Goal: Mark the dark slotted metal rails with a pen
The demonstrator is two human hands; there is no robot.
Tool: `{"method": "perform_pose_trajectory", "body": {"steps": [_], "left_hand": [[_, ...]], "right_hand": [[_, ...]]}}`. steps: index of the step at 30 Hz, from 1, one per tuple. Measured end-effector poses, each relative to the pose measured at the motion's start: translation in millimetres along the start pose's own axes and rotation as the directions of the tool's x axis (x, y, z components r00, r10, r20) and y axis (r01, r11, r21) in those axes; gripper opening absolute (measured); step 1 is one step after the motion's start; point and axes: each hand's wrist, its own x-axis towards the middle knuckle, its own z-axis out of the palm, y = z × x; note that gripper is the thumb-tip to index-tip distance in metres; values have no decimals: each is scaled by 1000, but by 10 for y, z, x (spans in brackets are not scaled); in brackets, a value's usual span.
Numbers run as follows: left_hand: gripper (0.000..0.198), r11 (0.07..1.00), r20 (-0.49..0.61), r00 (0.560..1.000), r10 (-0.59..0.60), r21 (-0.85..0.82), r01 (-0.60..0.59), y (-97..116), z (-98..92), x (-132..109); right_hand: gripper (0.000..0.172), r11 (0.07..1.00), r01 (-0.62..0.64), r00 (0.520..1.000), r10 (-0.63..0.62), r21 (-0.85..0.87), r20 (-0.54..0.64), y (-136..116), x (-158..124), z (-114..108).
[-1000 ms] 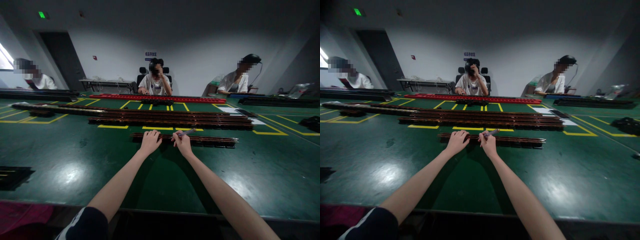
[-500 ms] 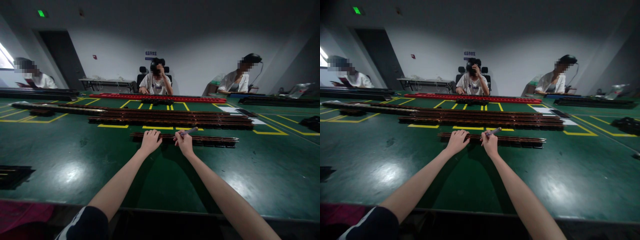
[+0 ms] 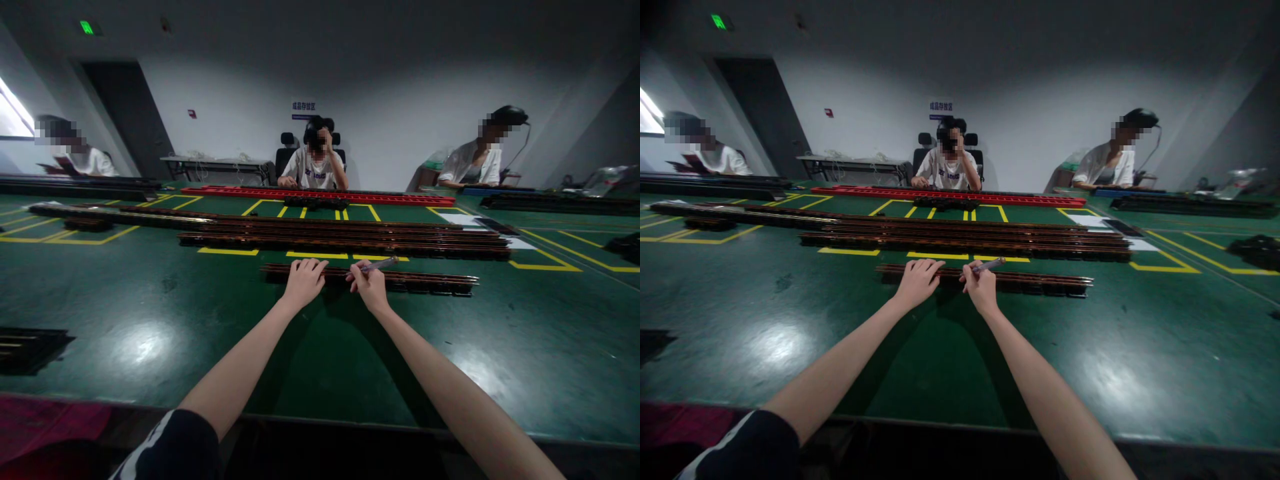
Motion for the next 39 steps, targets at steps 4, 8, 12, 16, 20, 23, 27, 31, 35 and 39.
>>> {"method": "perform_pose_trajectory", "body": {"steps": [4,8,12,16,20,23,27,31,35,39], "left_hand": [[40,1000,-4,1000,9,2,-9,-3,4,-2],[43,1000,-3,1000,19,7,-19,-1,2,-8],[46,1000,0,1000,15,0,-15,5,0,-7],[45,1000,3,1000,-6,-1,6,15,0,-3],[42,999,-3,999,-32,13,32,21,-3,0],[40,998,-4,998,-62,13,62,19,-6,3],[41,996,-10,996,-88,5,88,8,-7,4],[46,998,-20,998,-55,-8,55,-4,-5,0],[47,999,-16,999,-31,-38,31,-3,-18,-4],[43,997,6,1000,-13,-73,14,3,-42,-9]], "right_hand": [[47,1000,8,999,-8,7,33,-10,-8,21],[49,1000,8,1000,-8,17,29,-8,-10,24],[50,1000,1,999,-2,20,49,-7,-3,21],[49,1000,8,998,-9,13,68,6,6,22],[48,1000,16,998,-16,-3,63,23,6,27],[48,1000,21,997,-20,-14,76,20,4,31],[48,999,37,995,-35,-19,94,4,5,32],[47,998,45,995,-41,-32,95,0,9,30],[48,998,43,995,-40,-39,93,-2,8,28],[49,998,35,995,-31,-46,92,-13,6,26]]}}
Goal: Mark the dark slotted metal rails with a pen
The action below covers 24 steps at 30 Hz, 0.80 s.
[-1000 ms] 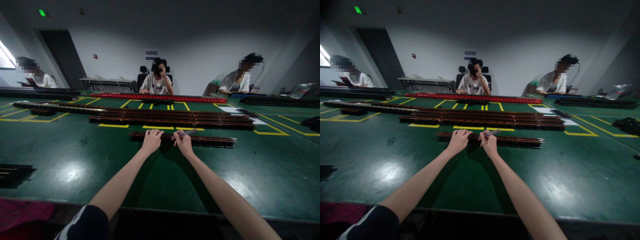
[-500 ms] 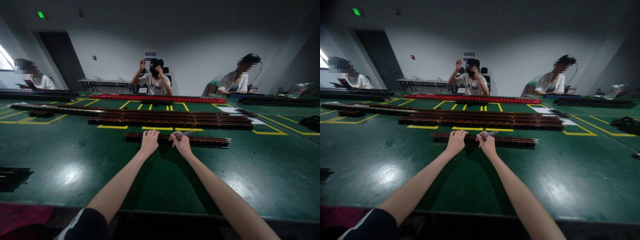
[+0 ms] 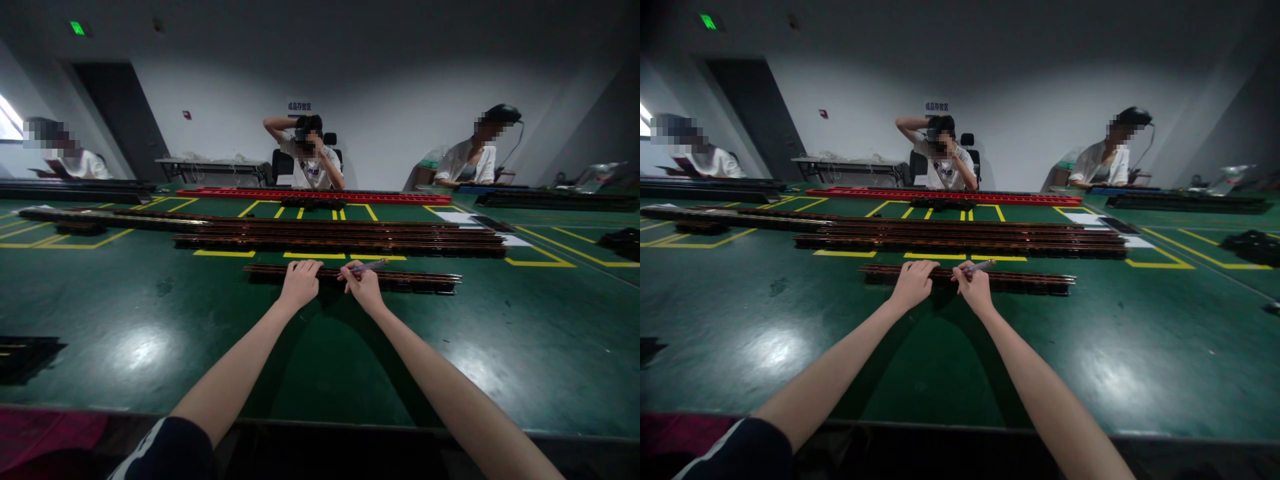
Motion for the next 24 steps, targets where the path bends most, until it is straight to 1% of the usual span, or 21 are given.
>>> {"method": "perform_pose_trajectory", "body": {"steps": [3,7,15,18,21,24], "left_hand": [[43,1000,34,999,13,3,-13,0,-5,-1],[45,998,59,998,2,58,-5,-3,18,10],[38,994,39,998,-40,99,36,15,66,29],[37,994,24,999,-35,102,32,15,77,24],[36,994,8,999,-32,107,31,10,77,19],[34,993,5,998,-55,109,54,10,66,17]], "right_hand": [[51,1000,-4,1000,4,3,6,-13,-2,-1],[52,1000,-8,1000,8,14,-8,-39,-6,-7],[53,999,-35,999,35,19,-14,-45,-9,-9],[53,999,-30,999,30,23,-21,-35,-9,-2],[51,999,-27,999,27,21,-17,-41,-9,0],[51,1000,-29,1000,29,13,-11,-54,-7,1]]}}
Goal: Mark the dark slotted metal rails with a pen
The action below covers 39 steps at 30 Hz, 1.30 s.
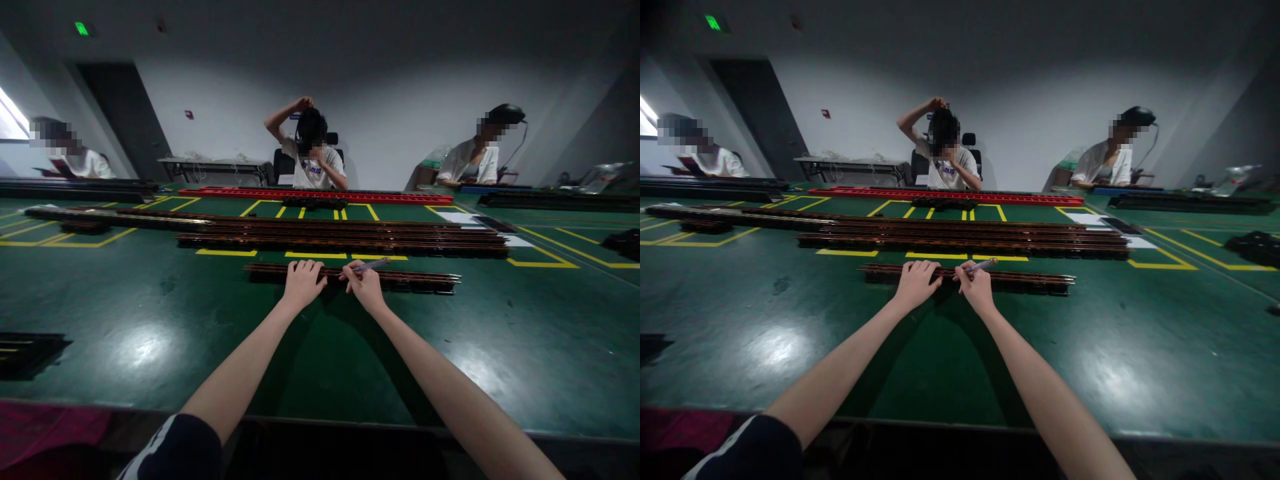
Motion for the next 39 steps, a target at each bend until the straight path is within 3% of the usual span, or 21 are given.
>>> {"method": "perform_pose_trajectory", "body": {"steps": [13,25,34,39], "left_hand": [[33,999,-2,1000,-25,-28,25,8,-23,-6],[33,999,-15,1000,-12,-46,11,3,-16,-13],[34,998,-12,1000,-12,-58,11,-15,3,-18],[34,998,-12,1000,-12,-63,11,-18,27,-11]], "right_hand": [[55,1000,-5,997,7,21,-81,-9,-13,-6],[56,999,-22,998,24,29,-61,38,-4,0],[55,1000,-9,981,11,10,-193,32,-15,-34],[53,1000,-13,988,16,25,-157,46,-11,-21]]}}
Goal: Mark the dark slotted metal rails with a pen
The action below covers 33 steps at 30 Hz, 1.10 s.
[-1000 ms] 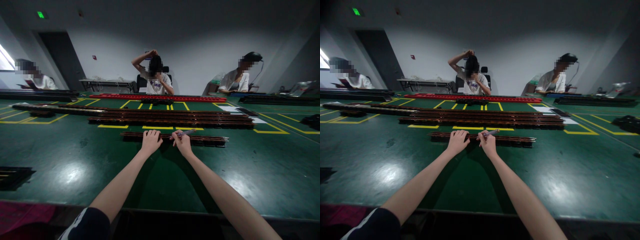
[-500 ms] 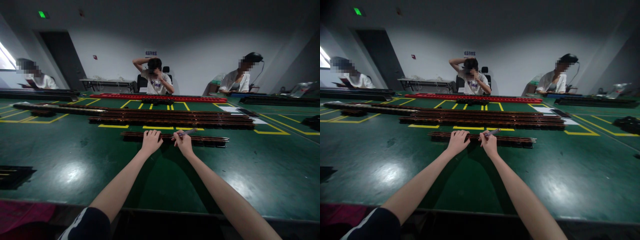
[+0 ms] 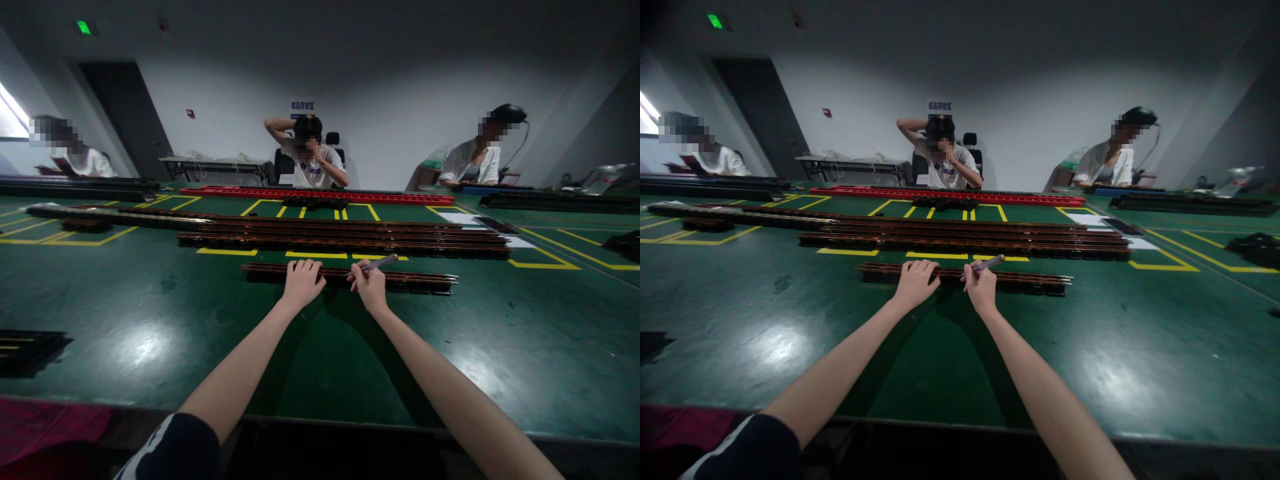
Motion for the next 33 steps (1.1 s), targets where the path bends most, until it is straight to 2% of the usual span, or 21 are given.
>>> {"method": "perform_pose_trajectory", "body": {"steps": [12,19,33], "left_hand": [[34,1000,1,1000,1,17,-1,23,-37,-9],[35,998,-37,999,22,62,-19,23,-11,-13],[40,998,0,999,54,40,-54,31,-29,-15]], "right_hand": [[55,999,-17,1000,17,39,-3,-3,0,-2],[50,994,-52,998,55,99,-32,1,-9,12],[54,994,-47,999,50,102,-18,2,-12,11]]}}
